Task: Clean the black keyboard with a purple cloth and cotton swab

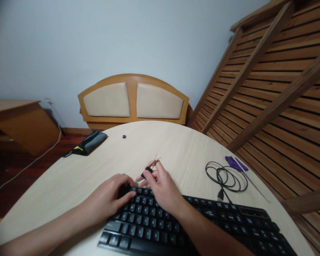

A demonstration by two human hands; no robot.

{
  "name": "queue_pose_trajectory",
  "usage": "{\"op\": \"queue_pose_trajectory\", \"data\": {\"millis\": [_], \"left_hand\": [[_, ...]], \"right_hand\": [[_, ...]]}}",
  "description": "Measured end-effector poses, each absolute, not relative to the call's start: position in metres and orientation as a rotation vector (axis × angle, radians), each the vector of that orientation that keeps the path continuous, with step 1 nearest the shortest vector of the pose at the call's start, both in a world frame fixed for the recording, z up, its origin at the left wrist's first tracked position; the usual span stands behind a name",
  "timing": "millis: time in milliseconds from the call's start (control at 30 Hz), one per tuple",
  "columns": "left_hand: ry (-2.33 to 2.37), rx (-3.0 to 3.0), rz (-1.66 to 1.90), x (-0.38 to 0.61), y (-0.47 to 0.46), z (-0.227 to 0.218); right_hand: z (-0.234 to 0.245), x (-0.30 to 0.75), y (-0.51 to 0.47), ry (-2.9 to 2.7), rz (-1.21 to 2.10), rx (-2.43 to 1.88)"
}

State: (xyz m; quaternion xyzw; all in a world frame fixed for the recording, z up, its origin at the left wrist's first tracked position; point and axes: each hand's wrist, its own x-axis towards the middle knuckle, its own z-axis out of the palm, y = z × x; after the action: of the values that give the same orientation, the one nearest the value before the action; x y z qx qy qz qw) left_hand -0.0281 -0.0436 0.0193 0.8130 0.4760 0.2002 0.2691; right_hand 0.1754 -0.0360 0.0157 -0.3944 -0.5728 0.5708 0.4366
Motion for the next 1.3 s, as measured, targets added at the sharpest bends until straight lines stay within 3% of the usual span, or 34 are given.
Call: {"op": "queue_pose_trajectory", "data": {"millis": [133,367,633,900,967,1133,1300], "left_hand": [[1.242,2.166,0.511,-0.024,-0.049,0.020],[1.144,2.134,0.602,-0.019,-0.054,0.014],[1.054,2.078,0.770,-0.011,-0.066,0.007],[0.905,1.999,0.828,-0.003,-0.068,0.011],[0.951,1.924,0.833,-0.001,-0.067,0.011],[0.983,1.813,0.825,0.002,-0.066,0.011],[0.969,1.804,0.826,0.003,-0.066,0.009]], "right_hand": [[0.031,0.187,-0.041,-1.522,1.417,-1.009],[0.049,0.270,-0.030,-1.592,1.019,-1.423],[0.047,0.231,-0.078,-1.825,1.279,-1.463],[0.046,0.212,-0.093,-1.945,1.249,-1.366],[0.053,0.241,-0.080,-1.973,1.062,-1.433],[0.054,0.360,-0.029,-1.881,0.033,-2.164],[0.030,0.428,-0.008,-1.806,0.083,-2.474]]}}
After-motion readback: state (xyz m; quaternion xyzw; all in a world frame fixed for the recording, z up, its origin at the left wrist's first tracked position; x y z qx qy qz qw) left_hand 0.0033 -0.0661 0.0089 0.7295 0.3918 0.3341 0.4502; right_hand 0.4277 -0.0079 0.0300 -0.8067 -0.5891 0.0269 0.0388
